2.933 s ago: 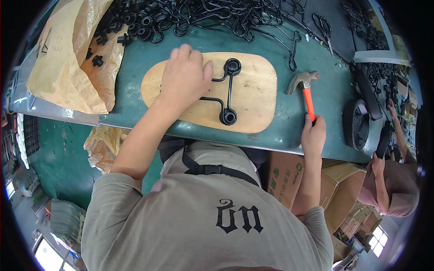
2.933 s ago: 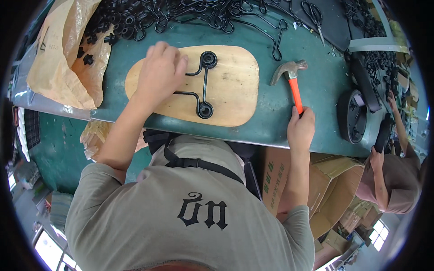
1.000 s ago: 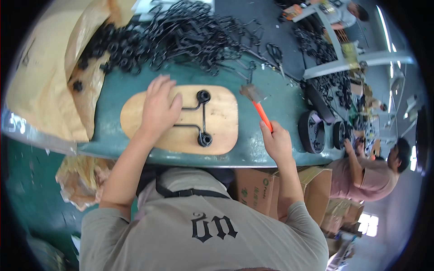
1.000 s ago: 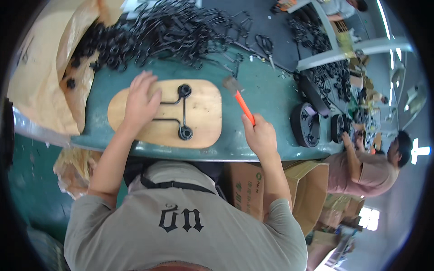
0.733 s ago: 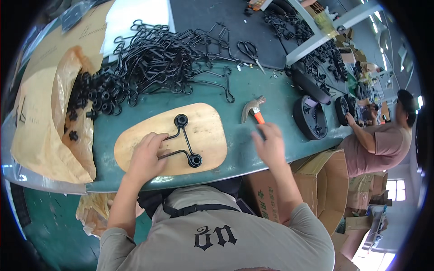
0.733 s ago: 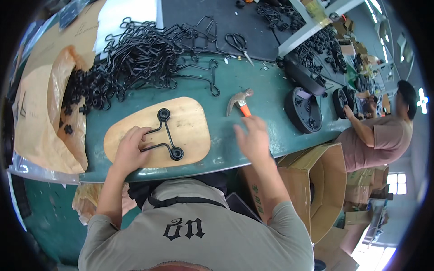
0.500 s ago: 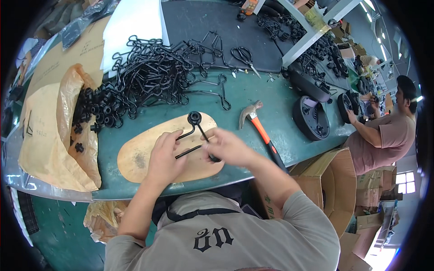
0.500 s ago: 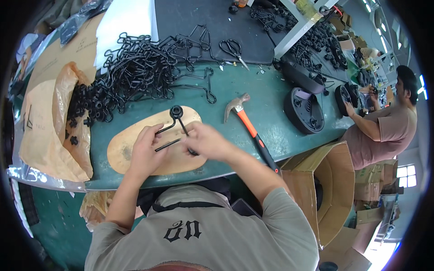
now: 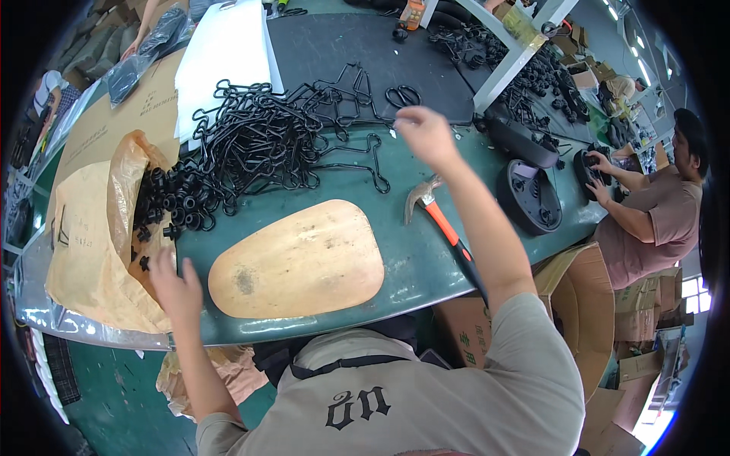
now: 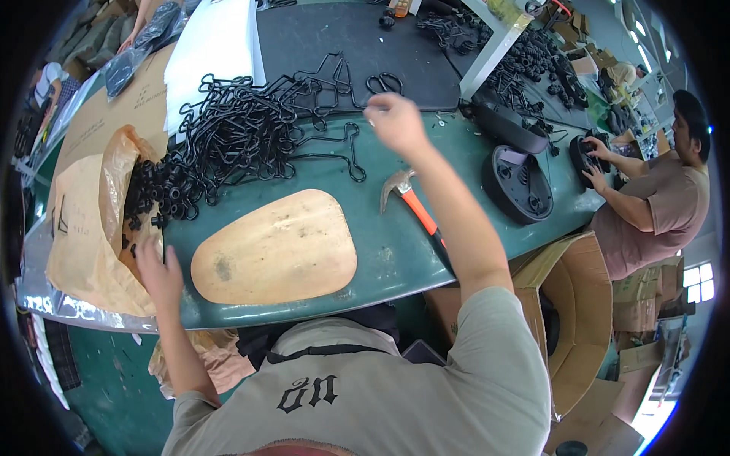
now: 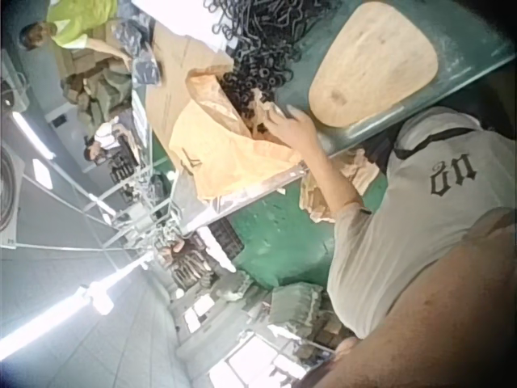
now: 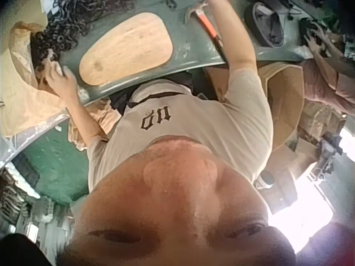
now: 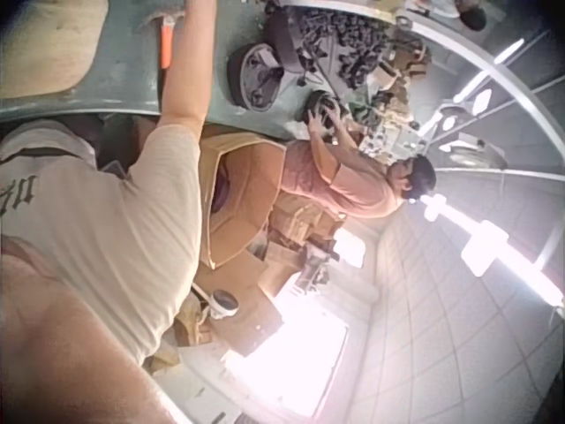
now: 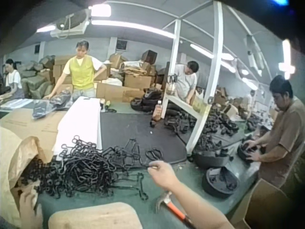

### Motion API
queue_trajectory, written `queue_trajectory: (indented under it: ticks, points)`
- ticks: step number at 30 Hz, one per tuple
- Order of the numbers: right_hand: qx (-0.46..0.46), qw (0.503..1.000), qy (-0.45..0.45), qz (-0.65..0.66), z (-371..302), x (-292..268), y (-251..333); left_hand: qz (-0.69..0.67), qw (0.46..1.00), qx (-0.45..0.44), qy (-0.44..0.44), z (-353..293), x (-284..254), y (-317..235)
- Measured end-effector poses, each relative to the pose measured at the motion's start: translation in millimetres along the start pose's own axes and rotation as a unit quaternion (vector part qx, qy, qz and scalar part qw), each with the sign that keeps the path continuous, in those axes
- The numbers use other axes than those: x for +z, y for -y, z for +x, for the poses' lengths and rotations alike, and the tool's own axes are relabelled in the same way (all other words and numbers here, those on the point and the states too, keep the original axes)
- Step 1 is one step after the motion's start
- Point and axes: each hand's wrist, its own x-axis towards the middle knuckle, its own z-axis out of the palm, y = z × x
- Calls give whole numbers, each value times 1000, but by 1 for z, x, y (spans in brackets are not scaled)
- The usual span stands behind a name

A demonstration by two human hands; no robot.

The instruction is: The person fastens a strap around their waist, then repeatedly places metal frames on a wooden board, fits plastic caps onto them, and hammers the caps into place using a hammer.

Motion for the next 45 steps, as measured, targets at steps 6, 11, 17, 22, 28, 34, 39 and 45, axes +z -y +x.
queue_trajectory:
  ticks: [6,11,17,22,28,34,39,45]
  points:
    - [-176,962,100,-184,-54,87,-20,42,980,-182,68,13,24,91]
    - [-154,946,94,-268,-52,88,-17,53,980,-166,94,22,32,83]
    - [-156,959,50,-233,-66,41,31,146,966,-210,40,15,44,123]
    - [-244,959,76,-120,-137,44,90,146,971,-191,19,9,48,152]
    - [-336,921,191,-54,-194,124,75,-229,947,-208,88,20,21,-15]
    - [-274,936,208,71,-186,116,120,-249,945,200,74,1,3,-114]
    - [-81,955,243,149,-200,107,114,-332,905,183,193,-14,9,-157]
    - [-59,979,168,104,-209,69,67,-140,974,170,58,-12,30,-143]
